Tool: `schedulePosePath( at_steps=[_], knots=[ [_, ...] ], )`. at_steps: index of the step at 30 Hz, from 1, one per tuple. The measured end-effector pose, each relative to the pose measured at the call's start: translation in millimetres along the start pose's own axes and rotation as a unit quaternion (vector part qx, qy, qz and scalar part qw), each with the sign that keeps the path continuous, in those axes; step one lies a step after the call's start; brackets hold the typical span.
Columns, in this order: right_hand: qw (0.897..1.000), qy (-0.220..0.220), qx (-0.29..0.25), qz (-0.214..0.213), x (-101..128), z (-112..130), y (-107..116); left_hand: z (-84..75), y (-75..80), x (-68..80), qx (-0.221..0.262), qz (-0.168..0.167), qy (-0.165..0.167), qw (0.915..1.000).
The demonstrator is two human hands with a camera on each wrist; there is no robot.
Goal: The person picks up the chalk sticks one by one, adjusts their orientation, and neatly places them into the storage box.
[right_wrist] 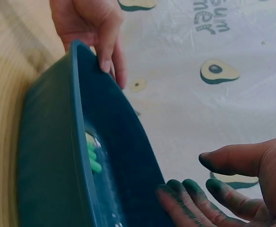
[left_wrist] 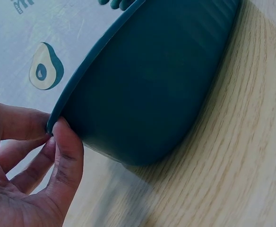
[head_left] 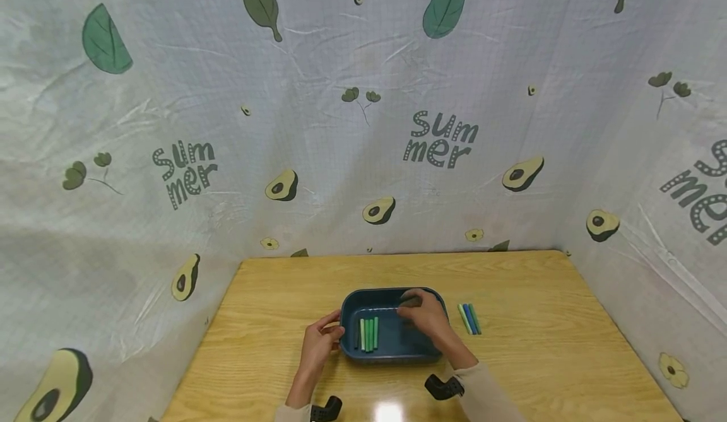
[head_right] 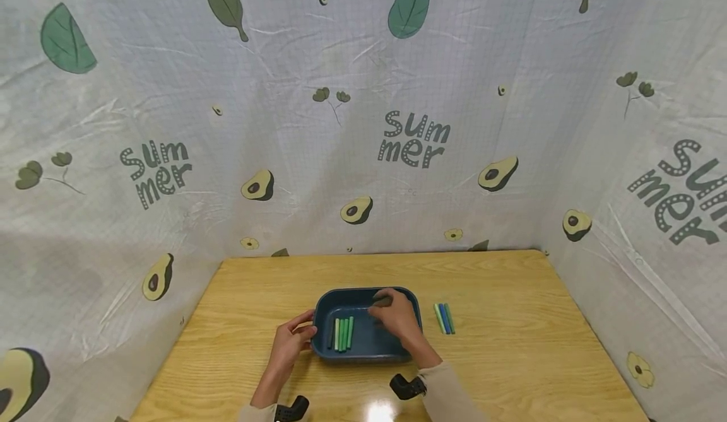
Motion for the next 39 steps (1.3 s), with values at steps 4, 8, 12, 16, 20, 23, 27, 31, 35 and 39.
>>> schedulePosePath(
  at_steps=[4, 8, 12, 16, 20, 23, 27, 31, 35, 39],
  knots=[
    [0.999, 0.002, 0.018, -0.035, 5.6, 0.7, 14.8, 1.6, -0.3, -0.7, 0.000, -0.002, 0.002, 1.0000],
    [0.998, 0.011, 0.024, -0.062, 10.7, 2.2, 27.4, 1.1, -0.6, -1.7, 0.002, -0.003, -0.002, 1.0000],
    [0.996, 0.033, 0.024, -0.082, 18.0, 5.5, 38.5, 1.1, -0.2, -3.0, 0.000, -0.001, -0.004, 1.0000],
    [0.992, 0.048, 0.043, -0.105, 26.5, 9.1, 51.0, 2.3, -0.3, -4.0, -0.002, -0.001, -0.004, 1.0000],
    [0.986, 0.058, 0.081, -0.134, 36.5, 13.4, 66.0, 3.4, -0.1, -4.3, -0.002, -0.003, -0.001, 1.0000],
    [0.981, 0.060, 0.103, -0.153, 42.9, 14.4, 76.8, 3.4, 0.3, -4.1, -0.002, -0.004, -0.001, 1.0000],
    [0.977, 0.058, 0.118, -0.170, 49.1, 10.4, 89.6, 2.8, 0.0, -3.3, -0.001, -0.004, 0.000, 1.0000],
    [0.970, 0.063, 0.139, -0.192, 56.0, 6.0, 101.4, 2.7, 0.0, -2.9, 0.000, -0.004, -0.001, 1.0000],
    [0.960, 0.065, 0.151, -0.229, 63.0, -2.4, 113.7, 0.9, 0.1, -2.4, 0.000, -0.006, -0.007, 1.0000],
    [0.950, 0.055, 0.152, -0.268, 69.8, -15.5, 126.2, 1.1, -0.8, -1.8, -0.001, -0.005, -0.008, 1.0000]
  ],
)
Point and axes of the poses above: each hand's wrist, its own x-axis away from the middle knuckle, its own y-axis out of the back of the hand, z = x × y, the point moved 9 cm from there along -x, towards the middle knuckle, and after that the axes turned 9 degrees about z, right-handed, at the moved point
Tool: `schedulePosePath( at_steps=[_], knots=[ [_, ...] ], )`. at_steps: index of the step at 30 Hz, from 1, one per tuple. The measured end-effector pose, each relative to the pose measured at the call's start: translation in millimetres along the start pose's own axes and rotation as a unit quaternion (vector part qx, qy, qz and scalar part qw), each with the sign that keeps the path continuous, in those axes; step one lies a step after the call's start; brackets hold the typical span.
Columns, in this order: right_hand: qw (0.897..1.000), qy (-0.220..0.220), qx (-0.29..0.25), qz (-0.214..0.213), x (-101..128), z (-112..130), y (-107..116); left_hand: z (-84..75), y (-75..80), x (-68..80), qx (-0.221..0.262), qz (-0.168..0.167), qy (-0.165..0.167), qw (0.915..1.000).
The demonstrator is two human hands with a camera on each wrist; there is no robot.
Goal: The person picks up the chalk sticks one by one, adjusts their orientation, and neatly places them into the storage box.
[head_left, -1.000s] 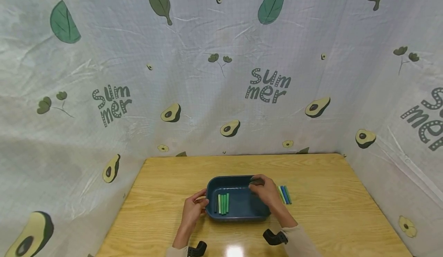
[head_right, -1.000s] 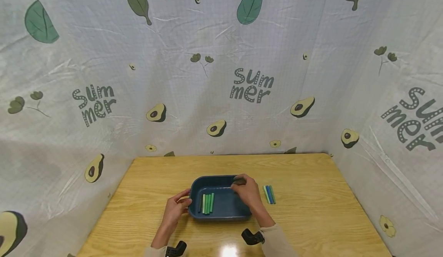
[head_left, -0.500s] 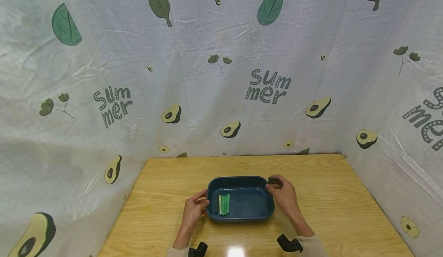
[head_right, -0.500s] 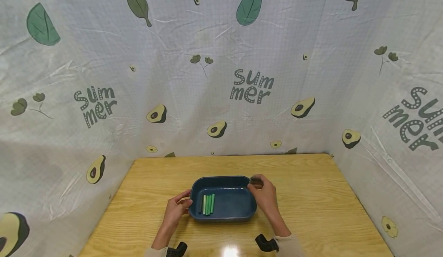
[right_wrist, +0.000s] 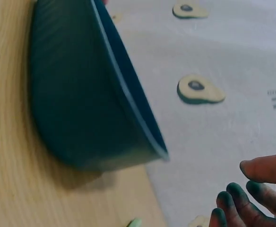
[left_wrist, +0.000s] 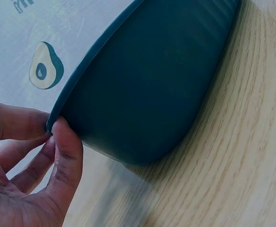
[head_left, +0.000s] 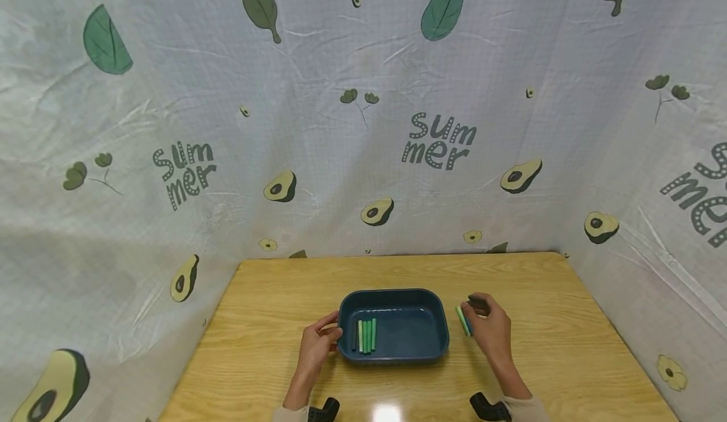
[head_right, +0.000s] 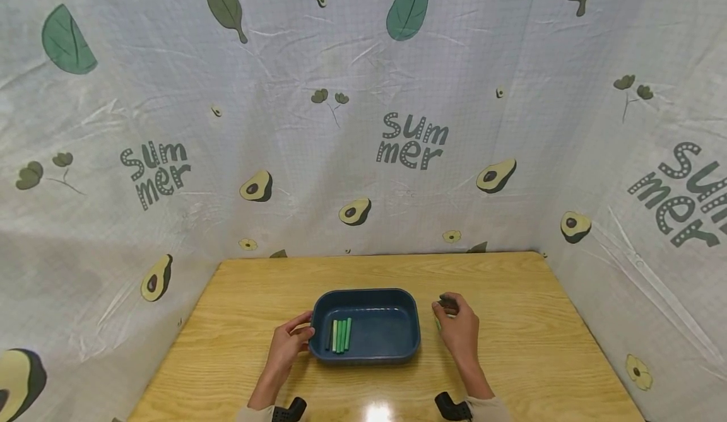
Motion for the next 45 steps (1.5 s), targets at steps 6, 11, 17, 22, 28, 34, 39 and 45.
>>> schedulePosePath(
  at_steps=[6, 11, 17, 22, 28, 34, 39, 45],
  knots=[
    [1.000, -0.012, -0.002, -0.015, 2.6, -19.4, 5.5, 0.5, -0.5, 1.8, -0.002, 0.002, 0.004, 1.0000],
    [0.999, -0.016, 0.001, -0.031, 2.7, -25.9, 5.9, -0.5, -0.6, 3.1, -0.002, 0.000, 0.006, 1.0000],
    [0.998, -0.038, 0.007, -0.053, -1.2, -41.2, 1.1, 0.9, -0.7, 2.8, -0.002, -0.004, 0.006, 1.0000],
    [0.996, -0.061, 0.001, -0.058, -3.9, -53.0, -5.3, 1.3, -0.5, 3.4, -0.002, -0.006, 0.008, 0.9999],
    [0.995, -0.075, -0.002, -0.062, -4.2, -63.1, -10.6, -0.6, -0.6, 4.5, 0.002, -0.003, 0.007, 1.0000],
    [0.994, -0.090, 0.014, -0.068, -5.5, -70.2, -11.4, -1.9, -0.9, 2.2, 0.000, -0.004, 0.009, 0.9999],
    [0.991, -0.105, 0.036, -0.070, -4.7, -74.3, -12.1, -1.7, -2.2, 0.6, 0.000, -0.001, 0.006, 1.0000],
    [0.990, -0.119, 0.043, -0.070, -2.6, -78.5, -19.1, 0.1, -0.5, 3.7, -0.002, -0.006, 0.011, 0.9999]
  ],
)
Point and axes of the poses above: each hand's wrist, its own x-axis away from the middle knuckle, its own y-axis out of the back of the hand, z = x × y, the point moved 9 cm from there along -x, towards the middle knuckle, and after that the axes turned 9 degrees about z, right-handed, at the moved point
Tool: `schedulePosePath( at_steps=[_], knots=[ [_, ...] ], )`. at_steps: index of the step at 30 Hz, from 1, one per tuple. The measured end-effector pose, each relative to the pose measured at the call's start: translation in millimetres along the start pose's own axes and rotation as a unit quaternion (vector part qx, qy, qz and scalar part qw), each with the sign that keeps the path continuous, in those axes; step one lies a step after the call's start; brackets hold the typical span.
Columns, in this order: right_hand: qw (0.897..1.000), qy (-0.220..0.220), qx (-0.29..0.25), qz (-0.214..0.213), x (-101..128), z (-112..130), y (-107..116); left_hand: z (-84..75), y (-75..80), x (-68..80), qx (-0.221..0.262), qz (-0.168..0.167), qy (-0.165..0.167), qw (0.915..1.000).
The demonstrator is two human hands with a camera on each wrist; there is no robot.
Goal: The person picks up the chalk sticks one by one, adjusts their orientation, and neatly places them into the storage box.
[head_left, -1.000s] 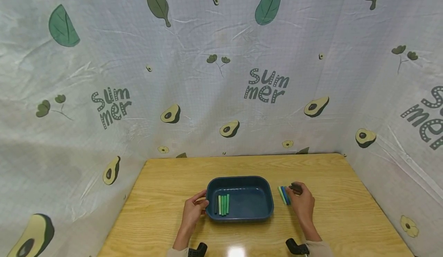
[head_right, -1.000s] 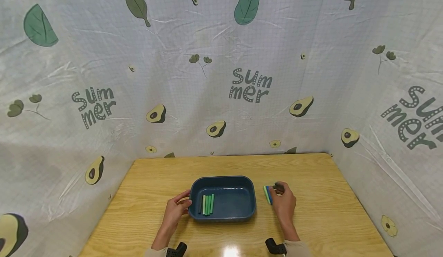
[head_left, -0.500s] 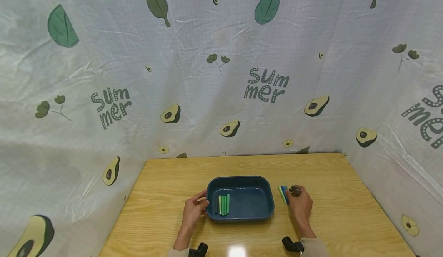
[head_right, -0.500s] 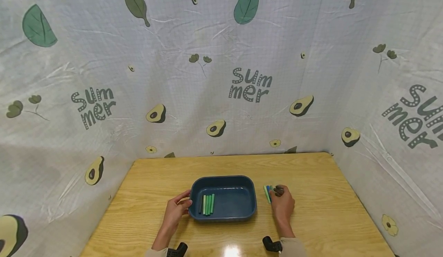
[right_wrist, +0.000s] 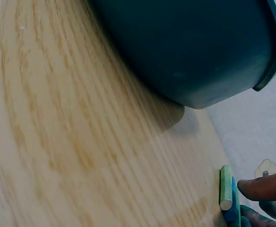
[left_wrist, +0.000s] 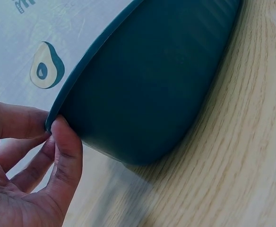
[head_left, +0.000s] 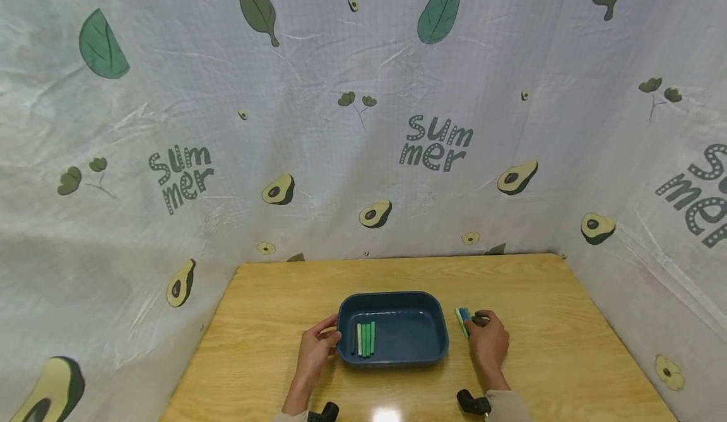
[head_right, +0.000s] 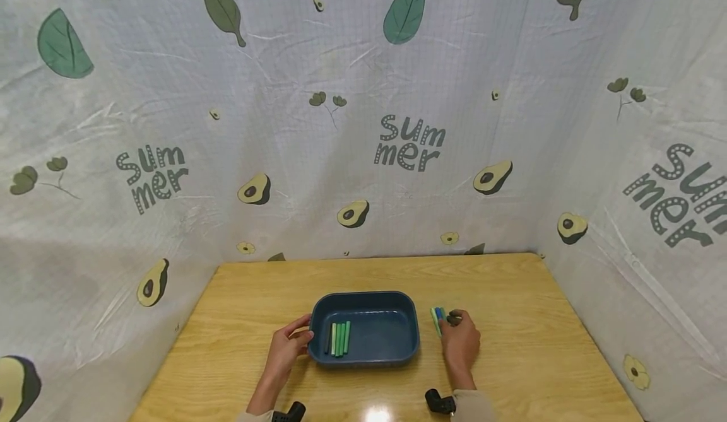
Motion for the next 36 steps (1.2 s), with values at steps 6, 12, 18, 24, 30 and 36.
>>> schedulePosePath(
  at_steps=[6, 12, 18, 24, 30, 36],
  knots=[
    [1.000, 0.015, -0.001, -0.022, 1.6, 1.4, -1.2, 0.6, 0.4, -0.6, -0.003, 0.001, 0.000, 1.0000],
    [0.999, 0.018, 0.020, -0.035, 1.8, 5.7, 0.4, -1.1, 0.0, -0.8, -0.004, 0.005, -0.002, 1.0000],
    [0.999, 0.019, 0.037, -0.024, 0.9, 10.6, 1.9, 1.7, 1.5, -3.6, 0.001, 0.005, -0.002, 1.0000],
    [0.999, 0.013, 0.042, -0.003, 0.8, 9.0, 2.8, 3.8, -0.4, -4.7, 0.008, 0.016, 0.000, 0.9998],
    [0.999, 0.008, 0.037, 0.012, -2.5, 8.1, 3.8, -8.4, -1.8, 2.7, 0.009, 0.010, -0.004, 0.9999],
    [0.999, 0.007, 0.026, 0.037, -3.3, 9.0, 6.0, -1.3, -0.3, 0.2, 0.002, 0.003, 0.001, 1.0000]
  ],
)
Point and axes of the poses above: each hand's wrist, its own x-axis away from the middle knuckle, its own y-axis out of the back of the hand, z = x × y, the point moved 9 cm from there along -x, towards the middle knuckle, and after that the axes turned 9 degrees about z, right-handed, at the moved point
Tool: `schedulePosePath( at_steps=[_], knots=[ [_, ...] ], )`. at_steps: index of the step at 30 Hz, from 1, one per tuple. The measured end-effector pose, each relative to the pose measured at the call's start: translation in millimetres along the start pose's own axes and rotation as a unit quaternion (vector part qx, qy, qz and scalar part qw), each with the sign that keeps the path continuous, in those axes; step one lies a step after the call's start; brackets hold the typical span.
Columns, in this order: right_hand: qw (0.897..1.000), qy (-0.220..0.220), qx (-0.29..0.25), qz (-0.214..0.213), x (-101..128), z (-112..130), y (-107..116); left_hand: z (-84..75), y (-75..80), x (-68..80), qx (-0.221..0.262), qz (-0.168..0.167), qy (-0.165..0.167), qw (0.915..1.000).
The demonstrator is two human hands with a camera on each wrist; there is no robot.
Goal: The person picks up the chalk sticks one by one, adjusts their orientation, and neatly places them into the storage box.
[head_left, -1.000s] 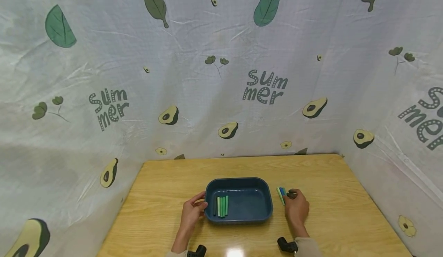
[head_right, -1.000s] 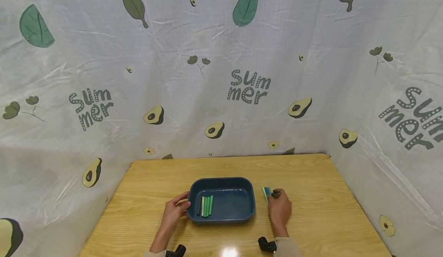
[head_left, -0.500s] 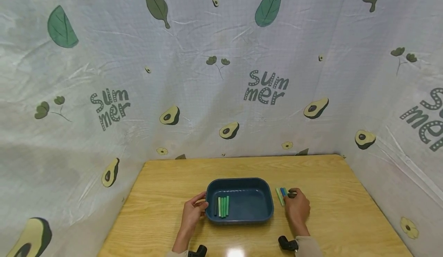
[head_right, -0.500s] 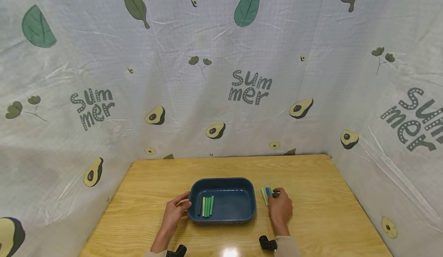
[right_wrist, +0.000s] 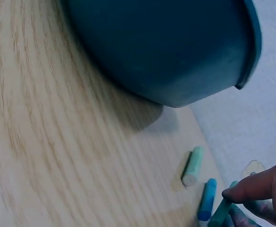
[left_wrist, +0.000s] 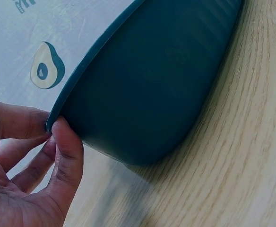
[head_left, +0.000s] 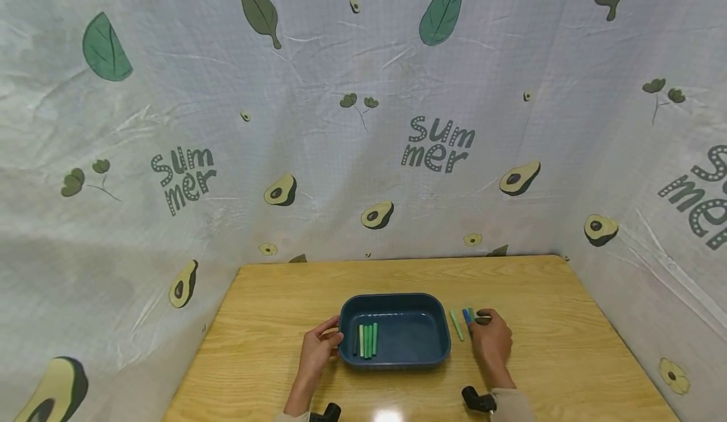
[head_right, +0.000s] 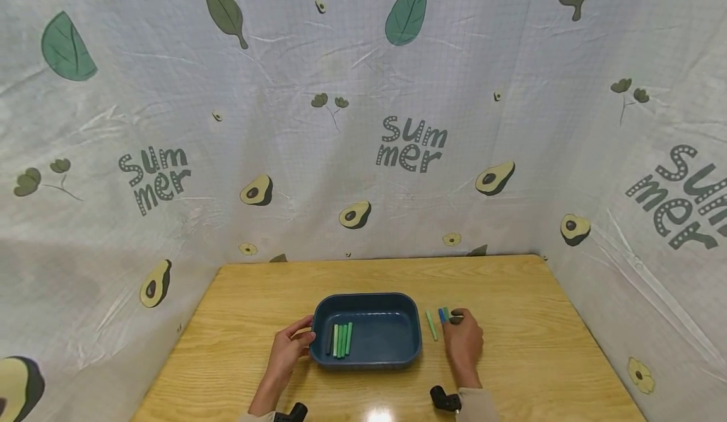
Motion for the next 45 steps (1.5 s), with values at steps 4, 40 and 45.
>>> schedulePosePath(
  at_steps=[4, 40, 45],
  knots=[
    [1.000, 0.015, -0.010, -0.004, 1.1, 4.4, 7.3, -0.1, -0.1, 1.2, 0.001, 0.001, -0.001, 1.0000],
    [0.971, 0.039, -0.172, 0.162, 6.6, 66.2, 23.9, 1.9, -1.4, 0.9, 0.004, 0.002, 0.001, 1.0000],
    [0.963, 0.042, -0.191, 0.184, 6.6, 79.0, 15.8, -1.4, -2.3, -0.4, 0.003, 0.001, -0.003, 1.0000]
  ],
)
Point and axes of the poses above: each hand's wrist, its own x-axis away from the middle knuckle, its own y-axis out of the back of the hand, z = x × y, the point moved 9 cm from there along -x, towards the middle knuckle, and after that the axes turned 9 degrees about z, right-handed, at the moved point
